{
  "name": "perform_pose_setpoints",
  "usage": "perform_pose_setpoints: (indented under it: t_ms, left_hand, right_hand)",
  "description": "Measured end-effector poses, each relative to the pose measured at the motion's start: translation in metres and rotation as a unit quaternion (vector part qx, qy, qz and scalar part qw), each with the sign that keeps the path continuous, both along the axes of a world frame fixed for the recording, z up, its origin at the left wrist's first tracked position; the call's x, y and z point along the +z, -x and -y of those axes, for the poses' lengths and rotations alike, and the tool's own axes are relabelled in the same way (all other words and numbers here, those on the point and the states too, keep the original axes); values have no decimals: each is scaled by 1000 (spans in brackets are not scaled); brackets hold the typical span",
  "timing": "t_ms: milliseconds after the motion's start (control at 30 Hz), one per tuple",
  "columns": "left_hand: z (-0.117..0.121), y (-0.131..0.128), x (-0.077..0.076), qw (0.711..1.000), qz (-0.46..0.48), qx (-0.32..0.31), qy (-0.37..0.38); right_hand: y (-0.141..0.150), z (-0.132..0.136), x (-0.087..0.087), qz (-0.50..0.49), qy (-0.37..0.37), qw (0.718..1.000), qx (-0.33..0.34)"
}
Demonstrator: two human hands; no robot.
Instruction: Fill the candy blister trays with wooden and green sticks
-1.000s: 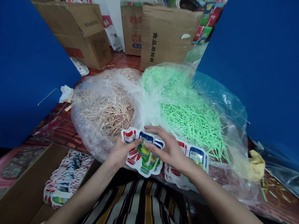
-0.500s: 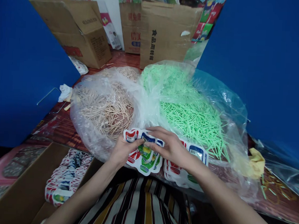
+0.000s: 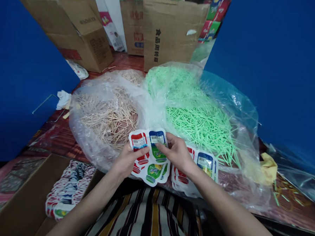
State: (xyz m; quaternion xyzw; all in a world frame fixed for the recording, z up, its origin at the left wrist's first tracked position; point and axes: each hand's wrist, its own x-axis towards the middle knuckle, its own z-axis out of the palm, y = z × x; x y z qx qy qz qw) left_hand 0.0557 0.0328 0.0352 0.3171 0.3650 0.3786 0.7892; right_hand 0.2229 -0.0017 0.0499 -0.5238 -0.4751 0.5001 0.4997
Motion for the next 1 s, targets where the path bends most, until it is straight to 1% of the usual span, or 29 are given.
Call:
perform_pose_setpoints:
  t_ms: [100,200,267,300,400,500,567,633,700,733,833,900,1000]
  left_hand:
    - [-2,6,-1,1000,-16,3,20]
    - [-3,10,-2,1000,-8,11,17]
    - [-3,12,-3,1000,-9,12,1]
    - [-3,12,-3,1000,-17,13,-8]
    - [-4,14,-3,998,-51,14,-30]
    - [-4,15,-2,997,-65,14,-41]
    - [-5,16,-1,996,-68,32,-50]
    - [-5,17,-3,994,-70,54,-63]
    - [-4,18,-5,992,-70,63,-81]
    - [-4,18,-5,992,-72,62,-88]
    - [-2,19,-6,992,-80,50,-88]
    - [1,19,-5,993,-85,46,-75]
    - [8,15,-4,993,-102,22,-58]
  right_hand:
    - [0,-2,0,-45,1,999,-25]
    - [0,-5,2,-73,29,997,5]
    - [0,-6,1,-79,45,996,27]
    - [0,-6,0,-79,47,995,27]
    - [2,-6,-5,-71,36,997,-8]
    - [3,-5,-9,-58,18,998,-36]
    - [2,-4,-11,-55,18,998,-24]
    - [2,-5,-10,-60,27,998,7]
    - [2,-4,-9,-65,34,997,33]
    - [2,-2,-8,-62,32,997,34]
    - [6,8,-7,-26,8,1000,-13]
    - [9,19,-6,10,-17,998,-56]
    - [11,38,-8,49,-48,992,-105]
